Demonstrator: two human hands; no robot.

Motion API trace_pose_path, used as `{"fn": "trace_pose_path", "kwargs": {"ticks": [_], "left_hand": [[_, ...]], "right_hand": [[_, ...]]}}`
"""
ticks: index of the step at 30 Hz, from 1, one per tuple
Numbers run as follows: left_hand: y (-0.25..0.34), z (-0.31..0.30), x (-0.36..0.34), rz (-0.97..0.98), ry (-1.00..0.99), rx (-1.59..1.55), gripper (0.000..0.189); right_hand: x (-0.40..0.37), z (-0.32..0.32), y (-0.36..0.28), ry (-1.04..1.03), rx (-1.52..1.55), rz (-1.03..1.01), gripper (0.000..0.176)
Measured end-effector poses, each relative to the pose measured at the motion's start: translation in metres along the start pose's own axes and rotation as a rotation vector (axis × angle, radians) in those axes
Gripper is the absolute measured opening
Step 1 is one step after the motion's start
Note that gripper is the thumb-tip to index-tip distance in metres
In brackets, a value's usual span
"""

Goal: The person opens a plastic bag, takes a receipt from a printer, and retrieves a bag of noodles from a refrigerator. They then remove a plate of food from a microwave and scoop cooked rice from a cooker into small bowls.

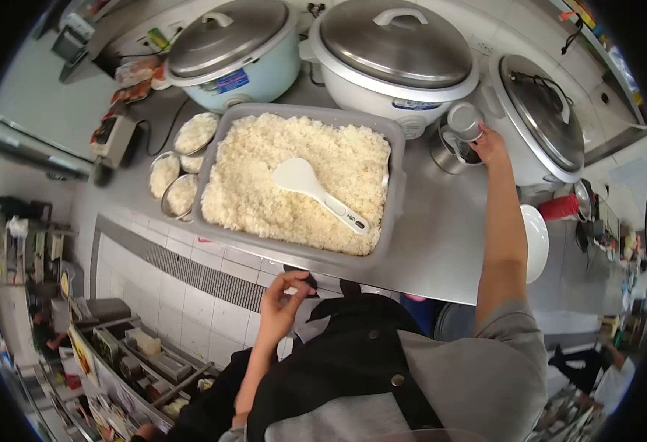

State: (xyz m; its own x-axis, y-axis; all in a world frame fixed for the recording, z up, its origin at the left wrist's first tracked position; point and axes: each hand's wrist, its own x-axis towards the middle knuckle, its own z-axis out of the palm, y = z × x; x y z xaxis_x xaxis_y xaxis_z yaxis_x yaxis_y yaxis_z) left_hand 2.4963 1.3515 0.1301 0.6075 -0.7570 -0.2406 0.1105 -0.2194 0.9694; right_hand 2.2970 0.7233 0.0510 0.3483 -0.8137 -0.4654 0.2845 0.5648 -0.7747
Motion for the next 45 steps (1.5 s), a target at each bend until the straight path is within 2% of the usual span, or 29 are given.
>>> {"fn": "trace_pose_path", "kwargs": {"ticks": [1, 3, 4, 7, 8, 10, 11, 13, 15, 17, 19, 22, 24, 26, 27, 28, 29, 30, 31, 32, 34, 36, 38, 43, 45], "left_hand": [[0.010, -0.006, 0.021, 0.065, -0.070, 0.038, 0.026], [0.030, -0.017, 0.060, 0.069, -0.185, 0.075, 0.025], [0.040, -0.024, 0.080, 0.088, -0.245, 0.066, 0.024], [0.070, -0.046, 0.140, 0.111, -0.420, 0.003, 0.023], [0.079, -0.055, 0.160, 0.091, -0.470, -0.048, 0.023], [0.098, -0.060, 0.196, -0.001, -0.553, -0.235, 0.023], [0.110, -0.055, 0.211, 0.070, -0.536, -0.190, 0.028], [0.125, -0.040, 0.235, 0.185, -0.497, -0.153, 0.039], [0.132, -0.029, 0.260, 0.253, -0.490, -0.199, 0.054], [0.125, -0.034, 0.283, 0.272, -0.550, -0.219, 0.069], [0.110, -0.055, 0.309, 0.271, -0.654, -0.176, 0.084], [0.104, -0.093, 0.323, 0.265, -0.492, -0.180, 0.090], [0.091, -0.125, 0.329, 0.249, -0.383, -0.202, 0.092], [0.073, -0.160, 0.332, 0.229, -0.238, -0.215, 0.093], [0.071, -0.175, 0.331, 0.232, -0.211, -0.257, 0.095], [0.070, -0.189, 0.330, 0.236, -0.181, -0.299, 0.096], [0.068, -0.201, 0.325, 0.240, -0.148, -0.342, 0.098], [0.067, -0.211, 0.319, 0.226, -0.104, -0.350, 0.098], [0.066, -0.219, 0.313, 0.215, -0.057, -0.361, 0.099], [0.064, -0.228, 0.307, 0.204, -0.009, -0.372, 0.100], [0.059, -0.247, 0.296, 0.189, 0.074, -0.402, 0.099], [0.053, -0.266, 0.285, 0.177, 0.153, -0.435, 0.097], [0.049, -0.286, 0.277, 0.183, 0.227, -0.457, 0.096], [0.052, -0.333, 0.269, 0.210, 0.368, -0.484, 0.093], [0.051, -0.344, 0.264, 0.211, 0.398, -0.487, 0.091]], "right_hand": [[-0.005, -0.002, 0.004, 0.029, 0.056, -0.004, 0.033], [-0.018, -0.011, 0.008, 0.087, 0.188, -0.033, 0.035], [-0.032, -0.012, 0.009, 0.041, 0.274, -0.100, 0.034], [-0.108, 0.038, 0.011, 0.056, 0.038, -0.498, 0.031], [-0.134, 0.069, 0.009, 0.305, -0.143, -0.514, 0.025], [-0.179, 0.107, 0.004, 0.104, -0.519, -0.659, 0.021], [-0.200, 0.130, 0.004, -0.009, -0.713, -0.712, 0.019], [-0.254, 0.202, 0.019, -0.136, -0.745, -0.690, 0.013], [-0.293, 0.266, 0.034, -0.339, -1.175, -0.706, 0.009], [-0.298, 0.314, 0.062, -0.578, -1.200, -0.861, 0.012], [-0.290, 0.345, 0.083, -0.663, -1.278, -0.873, 0.013], [-0.264, 0.383, 0.082, -0.878, -1.324, -0.884, 0.026], [-0.245, 0.414, 0.064, -0.932, -1.277, -0.866, 0.038], [-0.202, 0.437, 0.037, -0.811, -1.311, -0.948, 0.049], [-0.162, 0.441, 0.020, -0.656, -1.360, -1.035, 0.055], [-0.107, 0.435, -0.001, -0.468, -1.605, -1.213, 0.052], [-0.050, 0.417, -0.016, -0.275, -1.717, -1.323, 0.045], [-0.015, 0.406, -0.035, -0.111, -1.932, -1.303, 0.041], [0.006, 0.400, -0.052, 0.006, -2.097, -1.007, 0.045], [0.025, 0.389, -0.063, 0.083, -2.166, -0.930, 0.056], [0.049, 0.377, -0.073, 0.123, -2.084, -0.897, 0.067], [0.052, 0.382, -0.078, 0.014, -2.074, -0.831, 0.072], [0.041, 0.390, -0.085, -0.162, -1.956, -0.776, 0.066], [0.028, 0.407, -0.102, -0.075, -1.748, -1.018, 0.054], [0.002, 0.462, -0.101, -0.072, -1.817, -1.079, 0.055]]}}
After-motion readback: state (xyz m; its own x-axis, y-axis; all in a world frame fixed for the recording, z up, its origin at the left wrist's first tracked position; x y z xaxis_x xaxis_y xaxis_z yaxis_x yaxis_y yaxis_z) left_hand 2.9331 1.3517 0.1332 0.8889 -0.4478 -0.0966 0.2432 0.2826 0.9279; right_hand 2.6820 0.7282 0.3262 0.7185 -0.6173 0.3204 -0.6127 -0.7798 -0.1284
